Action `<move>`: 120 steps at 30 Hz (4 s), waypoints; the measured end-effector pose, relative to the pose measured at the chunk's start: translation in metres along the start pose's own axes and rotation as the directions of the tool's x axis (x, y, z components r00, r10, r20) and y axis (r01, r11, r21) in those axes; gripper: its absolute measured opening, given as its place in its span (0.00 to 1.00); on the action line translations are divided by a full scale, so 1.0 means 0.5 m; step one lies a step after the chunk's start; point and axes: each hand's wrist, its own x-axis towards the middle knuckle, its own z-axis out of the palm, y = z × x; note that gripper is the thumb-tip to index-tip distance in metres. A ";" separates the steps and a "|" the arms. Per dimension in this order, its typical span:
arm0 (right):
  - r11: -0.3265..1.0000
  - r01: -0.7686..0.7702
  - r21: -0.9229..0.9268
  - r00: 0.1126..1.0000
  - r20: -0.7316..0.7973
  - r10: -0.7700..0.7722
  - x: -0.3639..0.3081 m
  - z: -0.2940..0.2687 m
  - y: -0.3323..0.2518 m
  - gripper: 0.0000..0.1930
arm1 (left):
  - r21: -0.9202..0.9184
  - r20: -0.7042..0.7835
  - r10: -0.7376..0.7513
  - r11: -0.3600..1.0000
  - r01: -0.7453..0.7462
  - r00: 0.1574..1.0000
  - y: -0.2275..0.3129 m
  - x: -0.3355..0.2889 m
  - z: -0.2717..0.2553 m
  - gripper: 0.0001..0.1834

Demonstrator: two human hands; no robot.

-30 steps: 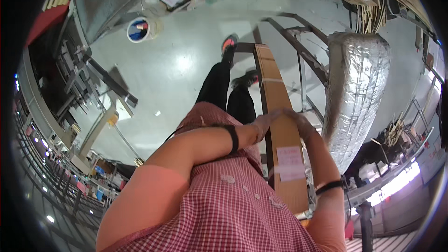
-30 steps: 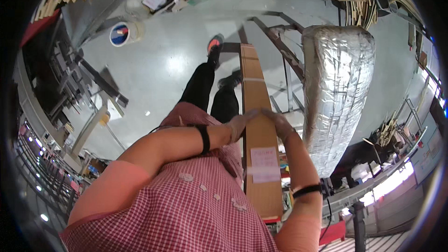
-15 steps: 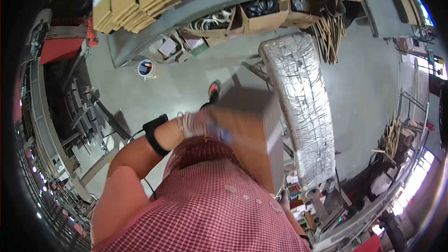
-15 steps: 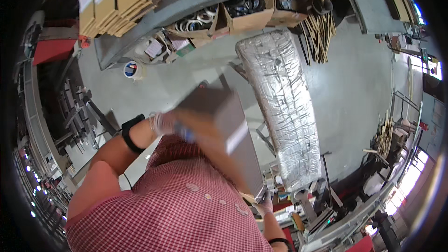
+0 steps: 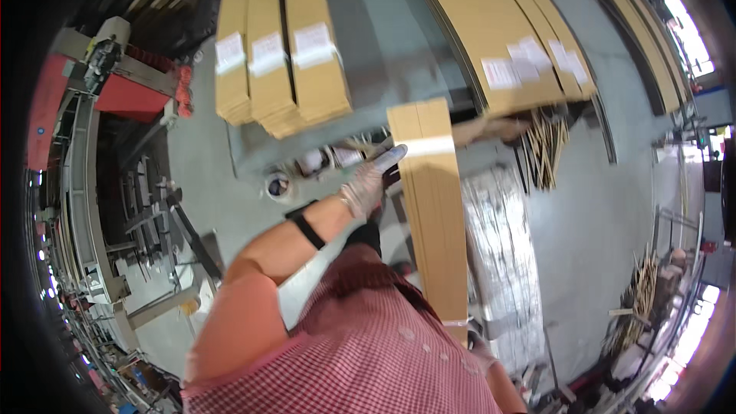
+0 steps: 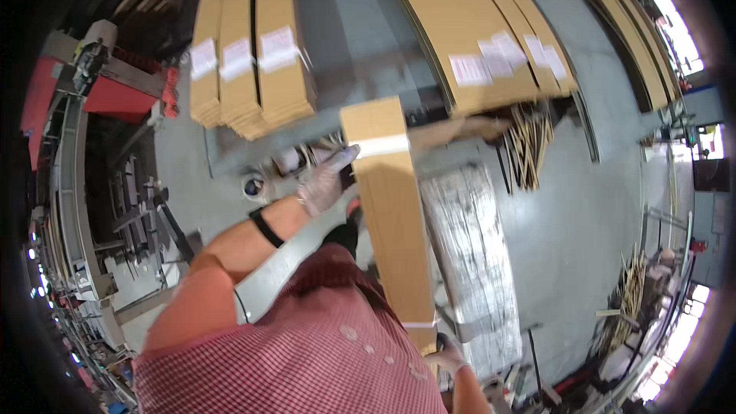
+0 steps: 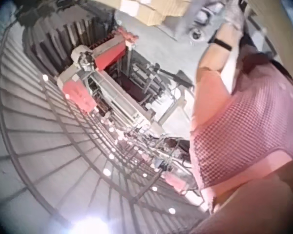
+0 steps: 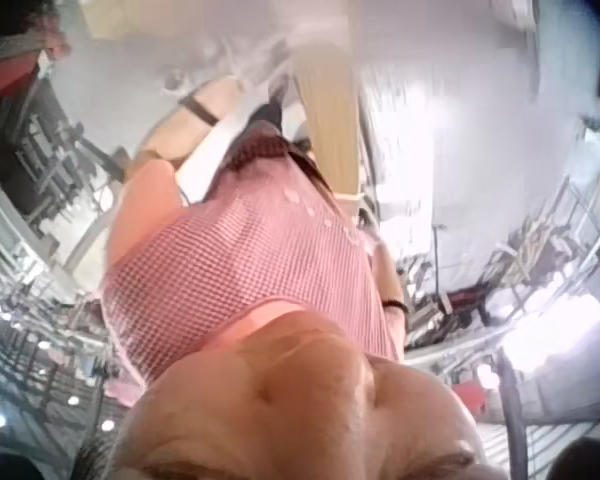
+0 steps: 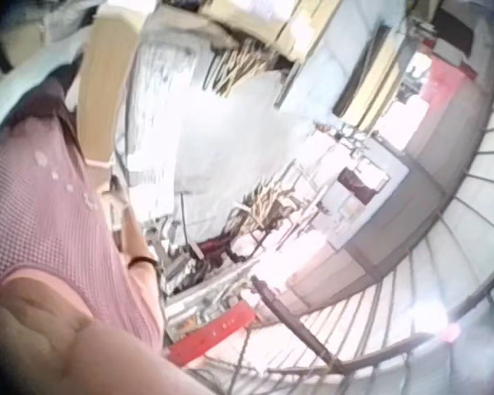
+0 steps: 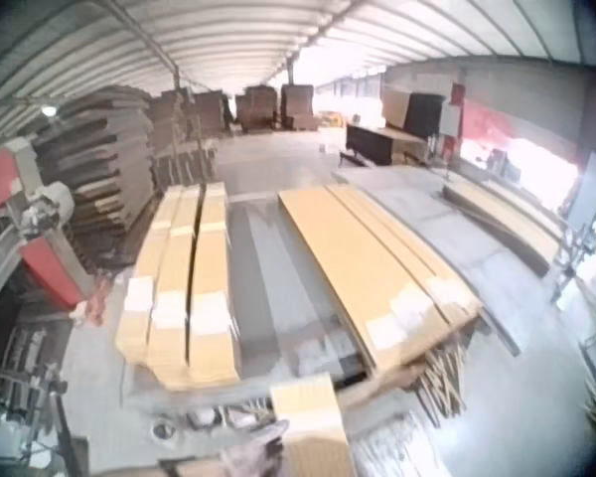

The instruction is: The person packages long industrial products into cardboard boxes, then seals the boxes with white tape from a tape roll and applies product labels by hand.

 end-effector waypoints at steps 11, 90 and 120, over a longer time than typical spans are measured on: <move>0.784 0.600 0.160 0.800 -0.131 -0.586 0.397 -0.239 -0.902 0.26 | -0.164 0.187 -0.295 0.931 0.325 0.937 -0.132 -0.015 0.061 0.32; 0.335 0.853 -0.400 0.521 0.658 -0.544 0.188 -0.562 -0.902 0.21 | 0.609 -0.016 -0.189 0.777 0.160 0.982 -0.023 0.210 0.309 0.09; 0.583 0.491 -0.647 0.558 -0.280 -0.781 0.298 -0.490 -0.778 0.51 | 0.804 0.073 0.265 0.555 -0.214 0.961 -0.130 0.357 0.230 0.16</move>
